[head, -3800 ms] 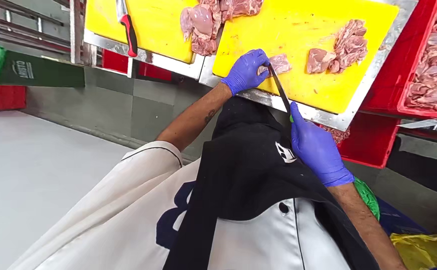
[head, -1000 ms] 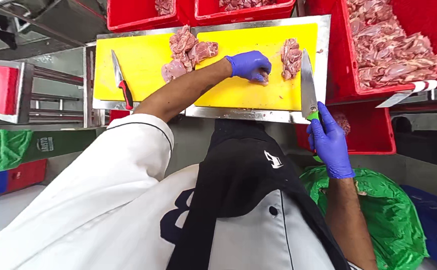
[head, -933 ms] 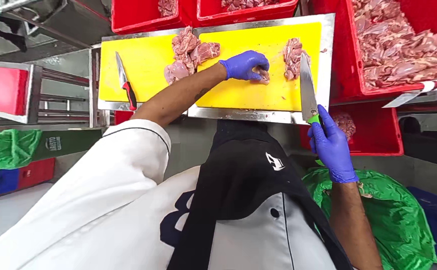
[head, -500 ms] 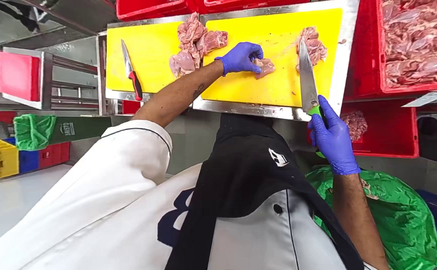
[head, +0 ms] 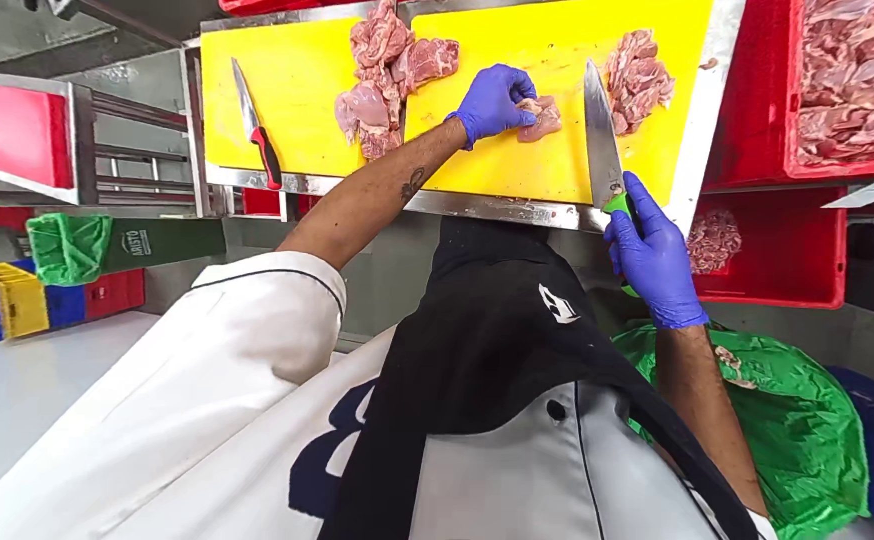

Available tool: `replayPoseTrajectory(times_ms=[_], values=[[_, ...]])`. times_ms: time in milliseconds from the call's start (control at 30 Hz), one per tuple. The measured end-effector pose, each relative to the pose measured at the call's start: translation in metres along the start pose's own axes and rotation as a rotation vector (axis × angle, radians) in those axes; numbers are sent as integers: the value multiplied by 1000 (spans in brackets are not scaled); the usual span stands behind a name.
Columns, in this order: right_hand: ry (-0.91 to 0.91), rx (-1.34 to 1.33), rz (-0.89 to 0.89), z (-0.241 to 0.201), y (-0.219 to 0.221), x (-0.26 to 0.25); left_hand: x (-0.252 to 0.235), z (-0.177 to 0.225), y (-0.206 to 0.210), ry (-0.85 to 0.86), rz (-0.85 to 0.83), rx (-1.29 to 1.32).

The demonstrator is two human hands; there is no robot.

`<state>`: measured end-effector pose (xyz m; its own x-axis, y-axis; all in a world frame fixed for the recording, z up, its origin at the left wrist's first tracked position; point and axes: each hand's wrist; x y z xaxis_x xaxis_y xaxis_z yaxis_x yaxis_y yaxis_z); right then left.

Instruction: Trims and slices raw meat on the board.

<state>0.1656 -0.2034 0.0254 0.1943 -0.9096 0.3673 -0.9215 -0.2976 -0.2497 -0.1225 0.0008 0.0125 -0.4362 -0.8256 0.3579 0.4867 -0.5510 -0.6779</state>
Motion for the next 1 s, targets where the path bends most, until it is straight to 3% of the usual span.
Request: replayPoseTrajectory(times_ms=[233,400,467,633,700,800,1000], values=[[25,-13,-20,1,4,-3,-11,10,-4,-88,33,-116],[23,-24,-6,1,6,-1,-28,23,-21,-41,-37,-338],[16,-29,4,-1,5,3,-31,28,-24,32,-89,-429],[-25,-29,67,-5,0,15,-16,28,-24,502,-395,-689],[-25,-20,80,-4,0,21,-8,21,-18,613,-456,-740],[-11,-29,76,0,5,24,-3,9,-17,587,-386,-635],[24,23,-12,7,26,22,12,-21,-17,453,-51,-360]])
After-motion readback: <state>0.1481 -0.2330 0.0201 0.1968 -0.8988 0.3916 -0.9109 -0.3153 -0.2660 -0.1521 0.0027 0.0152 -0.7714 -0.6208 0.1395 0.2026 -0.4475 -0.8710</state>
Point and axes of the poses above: each hand's wrist, its own x-axis away from the middle knuckle, its own y-axis out of the palm, z = x × y, and after that the axes turned 6 degrees about -z, right-handed
